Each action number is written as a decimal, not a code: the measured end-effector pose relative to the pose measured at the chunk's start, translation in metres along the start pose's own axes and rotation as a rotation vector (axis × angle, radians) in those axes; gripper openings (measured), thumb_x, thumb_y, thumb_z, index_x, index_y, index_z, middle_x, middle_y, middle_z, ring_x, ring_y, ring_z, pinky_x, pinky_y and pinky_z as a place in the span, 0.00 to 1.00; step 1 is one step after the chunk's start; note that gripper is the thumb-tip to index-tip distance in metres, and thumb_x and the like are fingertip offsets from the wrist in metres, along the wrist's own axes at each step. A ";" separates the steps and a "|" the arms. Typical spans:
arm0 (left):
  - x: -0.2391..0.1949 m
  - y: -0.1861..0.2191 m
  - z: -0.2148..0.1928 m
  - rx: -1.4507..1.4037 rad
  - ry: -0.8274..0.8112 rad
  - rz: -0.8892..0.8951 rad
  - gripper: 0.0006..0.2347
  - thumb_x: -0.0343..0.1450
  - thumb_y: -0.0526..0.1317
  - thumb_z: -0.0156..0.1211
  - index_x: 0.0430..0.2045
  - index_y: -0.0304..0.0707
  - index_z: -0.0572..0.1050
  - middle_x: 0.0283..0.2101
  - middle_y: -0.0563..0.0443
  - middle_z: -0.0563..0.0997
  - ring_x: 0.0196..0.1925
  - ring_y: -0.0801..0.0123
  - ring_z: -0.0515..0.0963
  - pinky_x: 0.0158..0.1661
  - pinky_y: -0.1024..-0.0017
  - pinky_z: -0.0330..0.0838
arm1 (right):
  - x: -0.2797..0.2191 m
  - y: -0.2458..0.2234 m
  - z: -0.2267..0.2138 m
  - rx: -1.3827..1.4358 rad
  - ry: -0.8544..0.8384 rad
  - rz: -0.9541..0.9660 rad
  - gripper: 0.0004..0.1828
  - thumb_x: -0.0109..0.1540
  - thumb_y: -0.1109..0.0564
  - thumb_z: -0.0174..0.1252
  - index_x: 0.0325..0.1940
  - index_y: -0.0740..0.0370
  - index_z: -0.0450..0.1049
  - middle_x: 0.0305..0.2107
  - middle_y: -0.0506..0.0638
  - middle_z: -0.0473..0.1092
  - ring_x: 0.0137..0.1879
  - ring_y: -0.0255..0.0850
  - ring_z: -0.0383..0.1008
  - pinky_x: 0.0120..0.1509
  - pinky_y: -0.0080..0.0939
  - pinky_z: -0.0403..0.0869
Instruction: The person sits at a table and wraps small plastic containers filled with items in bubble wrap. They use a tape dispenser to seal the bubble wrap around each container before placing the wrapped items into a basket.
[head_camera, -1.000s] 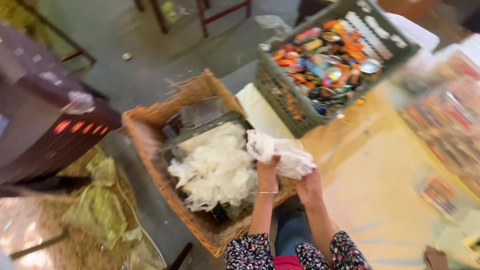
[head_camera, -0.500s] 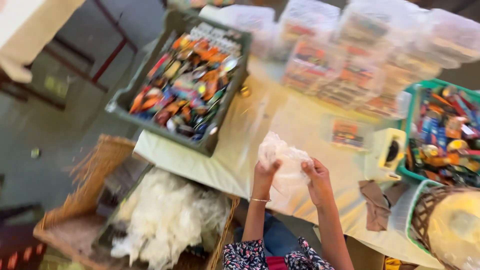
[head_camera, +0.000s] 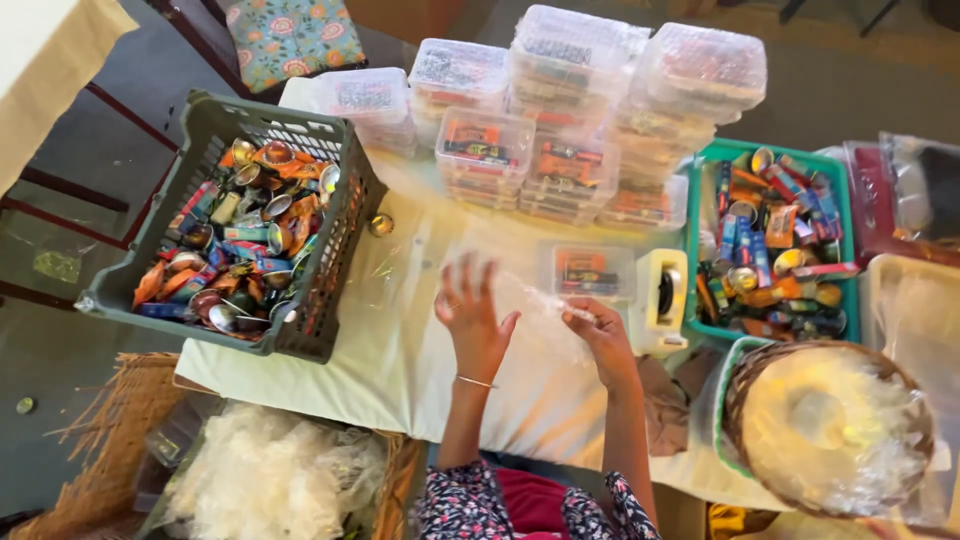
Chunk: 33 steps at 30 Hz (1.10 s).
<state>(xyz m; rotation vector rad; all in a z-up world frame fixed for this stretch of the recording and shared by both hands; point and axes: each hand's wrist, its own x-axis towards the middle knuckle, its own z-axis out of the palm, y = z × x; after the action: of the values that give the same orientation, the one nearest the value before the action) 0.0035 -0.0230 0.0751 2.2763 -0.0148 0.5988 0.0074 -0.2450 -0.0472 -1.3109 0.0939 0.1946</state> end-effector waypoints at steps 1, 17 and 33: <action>0.001 0.000 0.008 0.004 0.006 -0.008 0.39 0.55 0.40 0.76 0.63 0.42 0.62 0.69 0.39 0.60 0.71 0.44 0.53 0.60 0.42 0.52 | 0.000 -0.009 -0.004 -0.003 -0.010 0.005 0.09 0.64 0.60 0.64 0.48 0.64 0.78 0.41 0.46 0.73 0.50 0.35 0.71 0.60 0.39 0.68; 0.049 -0.006 0.044 -0.189 -0.457 0.007 0.11 0.61 0.45 0.74 0.27 0.40 0.81 0.28 0.49 0.81 0.29 0.59 0.80 0.30 0.66 0.72 | 0.041 -0.031 -0.030 0.659 0.302 -0.052 0.07 0.67 0.61 0.59 0.49 0.62 0.73 0.32 0.46 0.74 0.37 0.34 0.74 0.43 0.34 0.73; 0.042 -0.114 0.068 -0.310 -0.493 -0.317 0.10 0.73 0.45 0.64 0.32 0.38 0.84 0.27 0.49 0.75 0.29 0.67 0.74 0.32 0.69 0.69 | 0.039 -0.028 -0.057 0.096 0.471 -0.012 0.09 0.70 0.57 0.58 0.50 0.65 0.75 0.32 0.50 0.73 0.37 0.37 0.75 0.39 0.37 0.70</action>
<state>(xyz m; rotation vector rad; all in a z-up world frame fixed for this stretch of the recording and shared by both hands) 0.0905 0.0181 -0.0253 2.0107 0.0115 -0.1305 0.0532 -0.3033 -0.0422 -1.2397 0.4888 -0.1317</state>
